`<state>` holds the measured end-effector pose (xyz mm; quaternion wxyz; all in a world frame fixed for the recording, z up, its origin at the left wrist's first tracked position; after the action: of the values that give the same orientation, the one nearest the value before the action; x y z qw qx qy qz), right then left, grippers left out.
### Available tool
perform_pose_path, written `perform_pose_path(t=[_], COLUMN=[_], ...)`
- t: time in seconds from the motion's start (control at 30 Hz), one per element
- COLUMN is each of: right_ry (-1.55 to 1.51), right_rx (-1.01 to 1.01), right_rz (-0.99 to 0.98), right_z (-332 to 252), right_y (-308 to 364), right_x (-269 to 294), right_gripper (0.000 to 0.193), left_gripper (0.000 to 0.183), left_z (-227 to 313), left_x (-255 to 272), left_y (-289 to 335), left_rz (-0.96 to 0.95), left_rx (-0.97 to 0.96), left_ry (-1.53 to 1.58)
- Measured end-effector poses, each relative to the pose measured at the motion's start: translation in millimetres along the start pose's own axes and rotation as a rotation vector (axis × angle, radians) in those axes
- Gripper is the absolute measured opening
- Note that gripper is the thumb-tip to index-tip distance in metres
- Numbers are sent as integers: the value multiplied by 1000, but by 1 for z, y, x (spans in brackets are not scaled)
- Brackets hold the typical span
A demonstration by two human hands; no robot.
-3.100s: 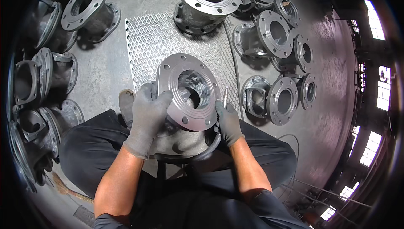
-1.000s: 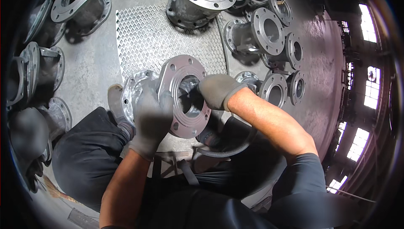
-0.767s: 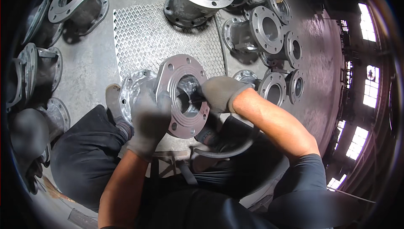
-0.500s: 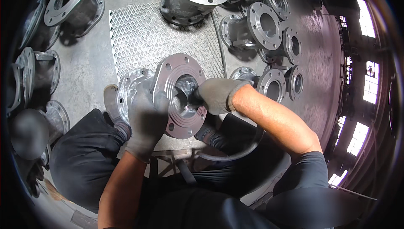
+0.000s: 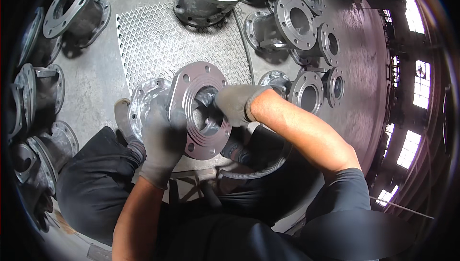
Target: The person puts on safety glasses and gloves, then grinds the interior, flanges, and outer surfaces of a metal pipe fitting using a rotary grinding tool.
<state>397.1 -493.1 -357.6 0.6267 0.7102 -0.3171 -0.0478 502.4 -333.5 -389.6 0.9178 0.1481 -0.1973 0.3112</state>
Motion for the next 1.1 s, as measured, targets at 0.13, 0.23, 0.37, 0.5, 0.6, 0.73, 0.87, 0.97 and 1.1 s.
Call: perform_pose_path(t=[0.13, 0.23, 0.37, 0.5, 0.6, 0.73, 0.87, 0.97, 1.1], right_ry=[-19, -69, -150, -143, -53, -158, -233, -312, -250], right_rx=[8, 21, 75, 20, -41, 66, 94, 29, 10], right_rz=[60, 83, 86, 51, 41, 219, 87, 86, 123], right_z=[6, 9, 9, 12, 13, 26, 22, 23, 30], right_y=[-2, 1, 9, 18, 20, 22, 39, 55, 46], right_x=[-9, -13, -20, -21, -13, -32, -28, -18, -28], right_gripper=[30, 36, 25, 47, 44, 41, 35, 33, 32], left_gripper=[31, 32, 32, 32, 33, 34, 34, 34, 34], left_z=[7, 7, 8, 9, 8, 9, 5, 10, 10], left_x=[-3, -1, -1, 0, -2, -6, -5, -2, -1], left_y=[1, -1, 0, 2, 0, 1, 2, 0, -4], left_rz=[-30, -31, -15, -33, -41, -33, -71, -19, -42], left_rx=[-25, -9, -43, 10, 23, -9, 82, 12, 50], left_ry=[-22, -4, -19, -35, 0, -16, -48, -53, -4])
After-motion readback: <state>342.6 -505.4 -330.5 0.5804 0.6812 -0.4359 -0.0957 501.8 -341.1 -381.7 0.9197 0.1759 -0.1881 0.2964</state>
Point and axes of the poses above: each hand's wrist, its own y-axis away from the middle knuckle, its own x-axis out of the back of the hand, z = x × y, the point moved 5 cm from there along -y, towards the middle knuckle, and after that the axes turned 2 degrees about z, right-handed, at the moved point
